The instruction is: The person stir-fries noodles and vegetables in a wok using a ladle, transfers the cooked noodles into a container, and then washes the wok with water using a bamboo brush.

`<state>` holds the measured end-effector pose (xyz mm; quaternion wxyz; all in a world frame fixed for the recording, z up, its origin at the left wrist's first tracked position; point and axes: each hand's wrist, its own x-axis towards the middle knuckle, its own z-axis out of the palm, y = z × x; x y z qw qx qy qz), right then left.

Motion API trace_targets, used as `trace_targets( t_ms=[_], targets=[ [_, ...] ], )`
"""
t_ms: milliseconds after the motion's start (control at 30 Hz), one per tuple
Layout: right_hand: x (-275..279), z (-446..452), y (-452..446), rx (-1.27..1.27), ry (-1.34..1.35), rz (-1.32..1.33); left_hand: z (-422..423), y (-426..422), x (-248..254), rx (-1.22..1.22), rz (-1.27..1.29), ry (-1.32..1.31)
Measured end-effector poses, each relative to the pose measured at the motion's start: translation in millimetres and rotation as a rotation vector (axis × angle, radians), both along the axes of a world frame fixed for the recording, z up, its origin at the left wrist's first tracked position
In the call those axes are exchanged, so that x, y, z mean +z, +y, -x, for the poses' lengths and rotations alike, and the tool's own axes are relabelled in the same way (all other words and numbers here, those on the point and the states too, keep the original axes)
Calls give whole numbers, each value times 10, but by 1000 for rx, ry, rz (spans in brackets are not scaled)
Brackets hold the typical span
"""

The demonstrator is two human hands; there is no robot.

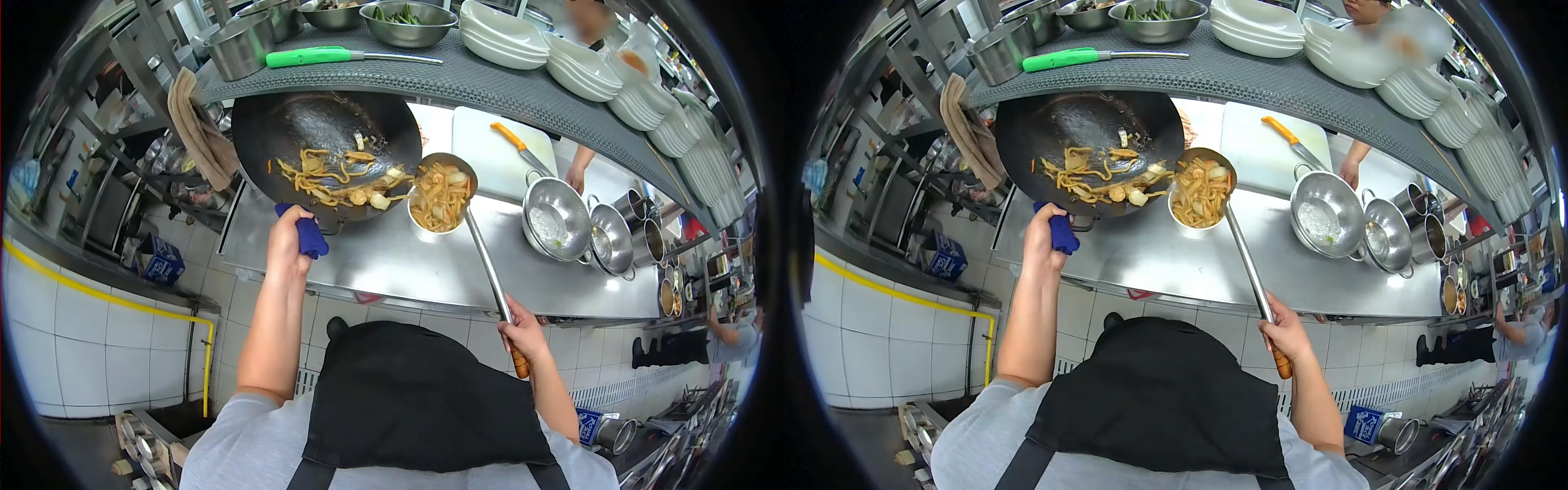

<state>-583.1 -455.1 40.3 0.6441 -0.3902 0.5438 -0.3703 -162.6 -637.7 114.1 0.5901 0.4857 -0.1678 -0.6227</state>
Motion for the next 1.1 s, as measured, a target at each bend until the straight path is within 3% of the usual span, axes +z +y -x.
trace_targets(
  t_ms=[100,267,400,467,600,700,800,900,1033,1100],
  targets=[
    [-75,-16,67,-30,65,34,20,2,11,6,20,-12],
    [-165,15,106,-40,557,249,28,23,53,-13,-11,-5],
    [-91,-51,44,-65,629,215,31,27,67,-5,20,-26],
    [-154,-24,-7,-40,682,338,37,23,58,-8,33,-36],
    [2,-40,-40,-49,683,416,28,49,103,-8,51,-29],
    [236,-60,-43,-45,600,186,-8,108,123,-20,38,-14],
    [250,-70,-96,-90,456,362,-80,186,170,-54,29,14],
    [315,-71,-99,-127,287,259,-69,242,255,-70,9,40],
    [462,-92,-173,-118,302,256,-119,277,282,-101,-10,55],
    [506,-77,-281,-74,532,334,-114,294,307,-129,-12,64]
  ],
)
